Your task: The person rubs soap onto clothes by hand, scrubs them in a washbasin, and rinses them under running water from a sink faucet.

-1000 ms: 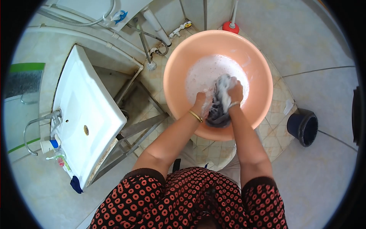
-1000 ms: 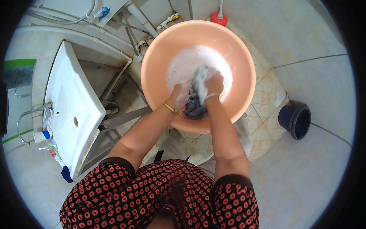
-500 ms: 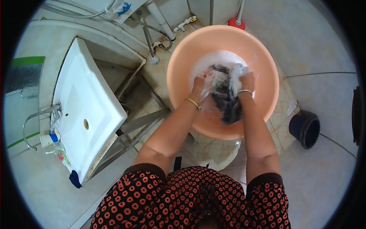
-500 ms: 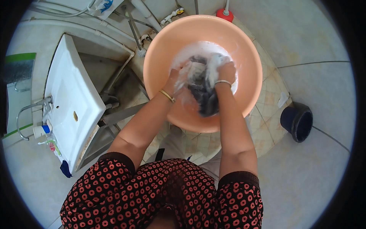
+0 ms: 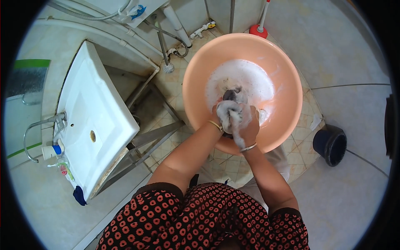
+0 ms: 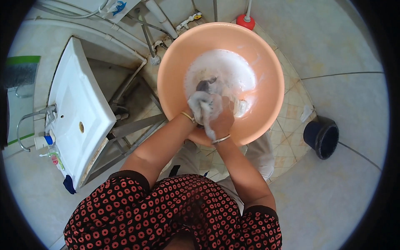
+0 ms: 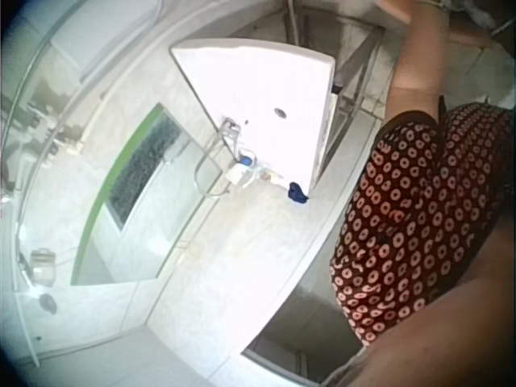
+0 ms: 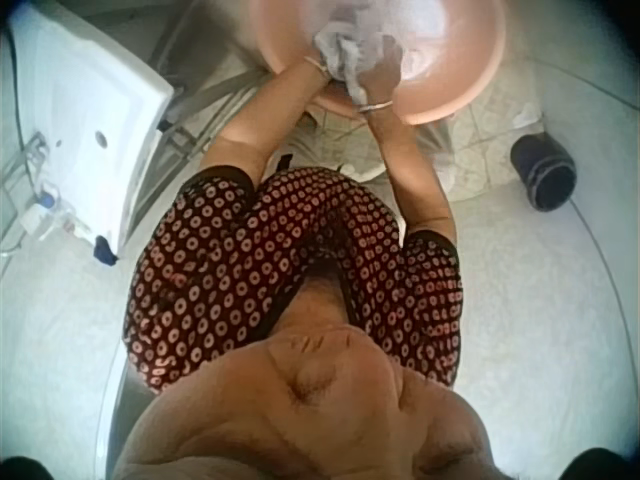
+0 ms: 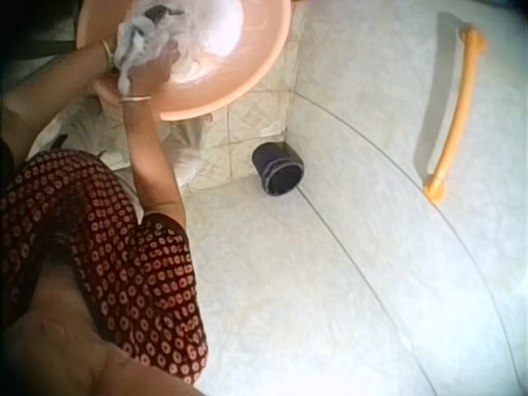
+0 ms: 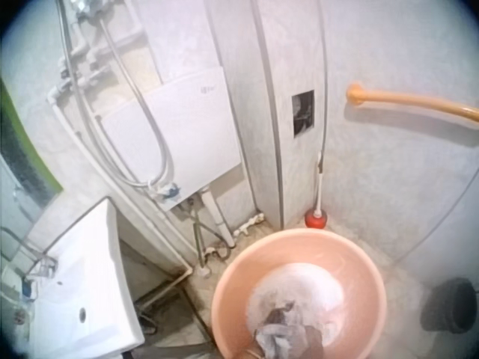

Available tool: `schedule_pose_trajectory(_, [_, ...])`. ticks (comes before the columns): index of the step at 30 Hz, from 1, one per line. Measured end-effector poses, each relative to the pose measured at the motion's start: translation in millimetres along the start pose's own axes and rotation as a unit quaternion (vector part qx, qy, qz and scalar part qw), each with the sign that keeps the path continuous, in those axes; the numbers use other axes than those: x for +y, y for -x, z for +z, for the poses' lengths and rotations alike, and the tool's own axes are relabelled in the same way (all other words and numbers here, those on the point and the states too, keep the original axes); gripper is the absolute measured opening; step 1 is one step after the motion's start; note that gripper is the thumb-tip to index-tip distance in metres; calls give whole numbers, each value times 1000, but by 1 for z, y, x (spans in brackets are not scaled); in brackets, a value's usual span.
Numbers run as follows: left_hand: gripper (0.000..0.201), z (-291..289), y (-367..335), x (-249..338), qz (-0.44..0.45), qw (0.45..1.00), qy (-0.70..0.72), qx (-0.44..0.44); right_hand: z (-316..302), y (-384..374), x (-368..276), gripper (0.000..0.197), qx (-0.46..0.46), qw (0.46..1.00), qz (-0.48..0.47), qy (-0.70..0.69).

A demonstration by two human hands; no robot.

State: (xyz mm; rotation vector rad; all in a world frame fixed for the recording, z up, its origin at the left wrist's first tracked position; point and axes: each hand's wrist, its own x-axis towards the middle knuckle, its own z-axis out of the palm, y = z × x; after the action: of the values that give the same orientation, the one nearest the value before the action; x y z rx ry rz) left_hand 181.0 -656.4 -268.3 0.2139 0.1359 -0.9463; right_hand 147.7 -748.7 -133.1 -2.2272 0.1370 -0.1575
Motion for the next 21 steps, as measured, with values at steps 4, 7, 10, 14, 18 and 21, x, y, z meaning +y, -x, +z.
schedule_pose_trajectory(4, [34, 99, 1, -25, 28, 916, -271, 293, 9, -50, 113, 29, 67, 956, 170, 230])
schedule_pose_trajectory(7, [31, 103, -6, -6, 97, 895, -353, 255, -22, -104, 148, 32, -34, 905, 317, 281])
schedule_pose_trajectory(10, [32, 89, -8, 38, 150, 940, -194, 239, -47, -99, 166, 41, 6, 943, 193, 271])
schedule_pose_trajectory(14, [35, 91, -11, 34, 133, 870, -265, 395, -27, -77, 133, 40, 12, 966, 258, 8])
schedule_pose_trajectory(18, [32, 40, -30, 25, 135, 826, -262, 481, 15, -54, 105, 50, -16, 878, 359, -315])
schedule_pose_trajectory(21, [35, 2, -14, 36, 253, 870, -202, 372, 20, -11, 23, 41, -31, 965, 213, -153])
